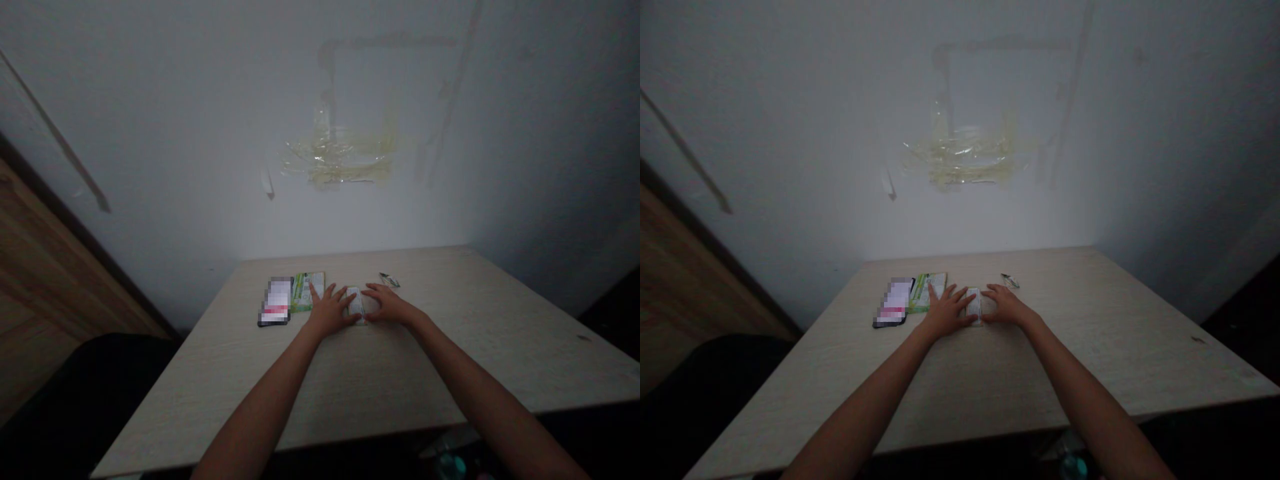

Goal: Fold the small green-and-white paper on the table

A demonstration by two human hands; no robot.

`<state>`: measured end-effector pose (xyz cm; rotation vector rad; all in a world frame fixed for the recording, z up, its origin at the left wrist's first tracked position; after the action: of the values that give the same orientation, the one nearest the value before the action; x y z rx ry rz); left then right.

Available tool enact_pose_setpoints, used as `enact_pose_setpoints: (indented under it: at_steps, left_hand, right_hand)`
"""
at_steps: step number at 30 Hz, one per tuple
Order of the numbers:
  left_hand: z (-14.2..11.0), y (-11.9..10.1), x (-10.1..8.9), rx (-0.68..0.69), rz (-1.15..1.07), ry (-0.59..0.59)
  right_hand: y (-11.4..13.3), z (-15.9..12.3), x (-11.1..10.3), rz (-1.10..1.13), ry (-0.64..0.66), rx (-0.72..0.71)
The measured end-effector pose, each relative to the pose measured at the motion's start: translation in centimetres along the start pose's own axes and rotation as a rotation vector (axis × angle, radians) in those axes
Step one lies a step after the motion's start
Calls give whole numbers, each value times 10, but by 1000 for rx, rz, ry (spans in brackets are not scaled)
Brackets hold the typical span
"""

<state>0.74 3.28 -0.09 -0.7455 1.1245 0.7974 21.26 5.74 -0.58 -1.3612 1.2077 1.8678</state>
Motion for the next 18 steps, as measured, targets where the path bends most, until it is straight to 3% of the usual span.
enact_pose_setpoints:
  at_steps: [18]
  left_hand:
    - [0, 1, 0, 4, -29, 6]
  right_hand:
    - [-7, -3, 8, 22, 81, -11]
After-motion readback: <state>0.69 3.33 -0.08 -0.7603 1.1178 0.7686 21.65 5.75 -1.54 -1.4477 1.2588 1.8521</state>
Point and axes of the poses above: each hand's wrist, its own z-axis towards the middle knuckle, its own x-axis out of the palm, y = z × x, the point moved 3 cm from there along z, towards the middle knuckle, and after that the axes turned 5 degrees about -z, right-handed, at the moved point
